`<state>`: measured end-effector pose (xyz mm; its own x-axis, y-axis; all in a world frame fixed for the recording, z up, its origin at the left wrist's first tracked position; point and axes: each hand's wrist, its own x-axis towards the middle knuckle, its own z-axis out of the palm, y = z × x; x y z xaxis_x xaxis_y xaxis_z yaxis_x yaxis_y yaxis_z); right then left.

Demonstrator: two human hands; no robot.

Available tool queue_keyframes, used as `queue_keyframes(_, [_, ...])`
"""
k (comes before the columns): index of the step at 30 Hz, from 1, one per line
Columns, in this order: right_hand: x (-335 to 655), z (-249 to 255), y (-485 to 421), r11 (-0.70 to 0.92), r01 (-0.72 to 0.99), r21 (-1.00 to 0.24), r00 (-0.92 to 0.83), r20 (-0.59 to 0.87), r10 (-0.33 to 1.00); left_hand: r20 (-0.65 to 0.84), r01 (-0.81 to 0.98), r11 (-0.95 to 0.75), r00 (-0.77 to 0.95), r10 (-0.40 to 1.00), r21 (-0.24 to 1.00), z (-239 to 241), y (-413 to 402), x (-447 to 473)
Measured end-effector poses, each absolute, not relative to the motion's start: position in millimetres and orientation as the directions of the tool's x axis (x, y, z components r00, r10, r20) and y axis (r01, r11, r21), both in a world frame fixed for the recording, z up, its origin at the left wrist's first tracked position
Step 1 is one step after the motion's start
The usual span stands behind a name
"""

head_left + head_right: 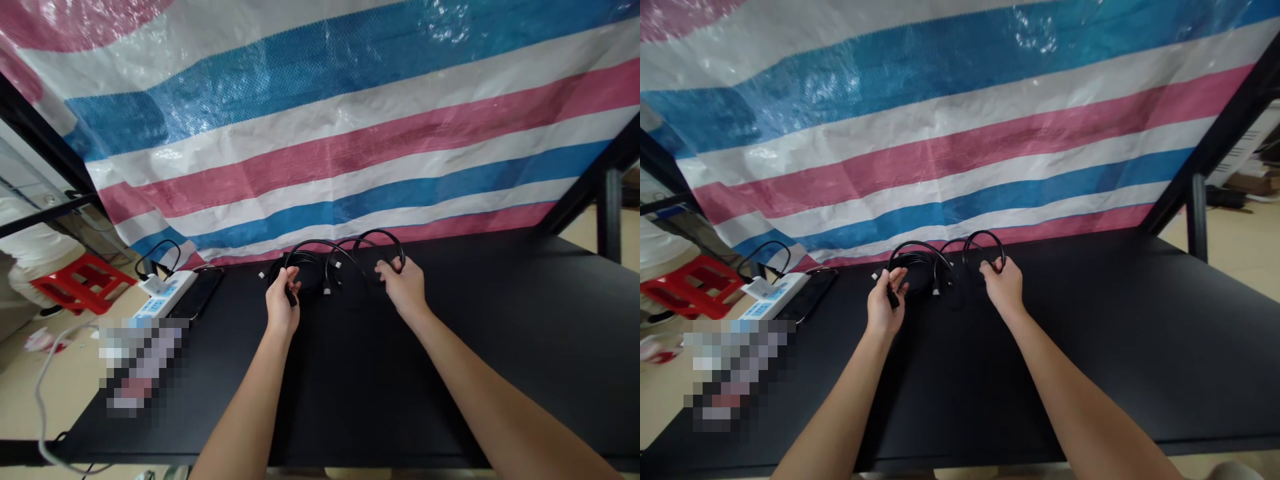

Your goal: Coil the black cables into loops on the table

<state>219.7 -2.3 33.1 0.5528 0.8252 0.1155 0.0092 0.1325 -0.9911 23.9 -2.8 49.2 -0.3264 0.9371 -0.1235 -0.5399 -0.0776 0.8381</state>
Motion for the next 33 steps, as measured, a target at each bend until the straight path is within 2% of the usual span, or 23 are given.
queue_keyframes(3, [217.4,39.1,-4.2,0.135,-0.33,-0.934,0.416,-0.016,0.909,-0.164,-0.562,-0.053,-0.33,0.93,0.826,50.0,-5.7,28.2])
queue_keyframes(5, [215.8,42.9,-6.8,0.092,-0.463,-0.882,0.292,-0.053,0.955,-0.166,-0.579,-0.047,-0.31,0.936,0.814,50.6,-8.7,34.2])
queue_keyframes(10, [210.9,46.7,-13.0,-0.096,-0.595,-0.798,-0.038,-0.091,0.995,-0.171,-0.6,-0.014,-0.249,0.953,0.8,49.4,-18.2,53.7])
queue_keyframes(15, [202.3,45.9,-20.7,-0.067,-0.667,-0.742,-0.16,0.055,0.986,-0.217,-0.639,0.02,-0.231,0.948,0.769,53.5,-24.3,61.9])
queue_keyframes(19, [186.9,44.6,-24.9,-0.028,-0.547,-0.837,-0.091,0.026,0.996,-0.293,-0.679,-0.019,-0.342,0.893,0.734,62.8,-23.2,56.9])
queue_keyframes(22, [176.1,37.6,-22.0,0.004,-0.391,-0.92,0.067,-0.024,0.997,-0.306,-0.676,-0.032,-0.375,0.875,0.736,64.9,-21.5,52.7])
queue_keyframes(28, [173.7,25.2,-14.2,0.068,-0.185,-0.98,0.369,-0.006,0.929,-0.237,-0.628,0.045,-0.225,0.945,0.777,56.5,-20.3,50.2])
queue_keyframes(33, [177.8,28.9,-17.2,0.085,-0.031,-0.996,0.435,0.063,0.898,-0.235,-0.604,0.083,-0.177,0.956,0.793,56.5,-20.1,47.7])
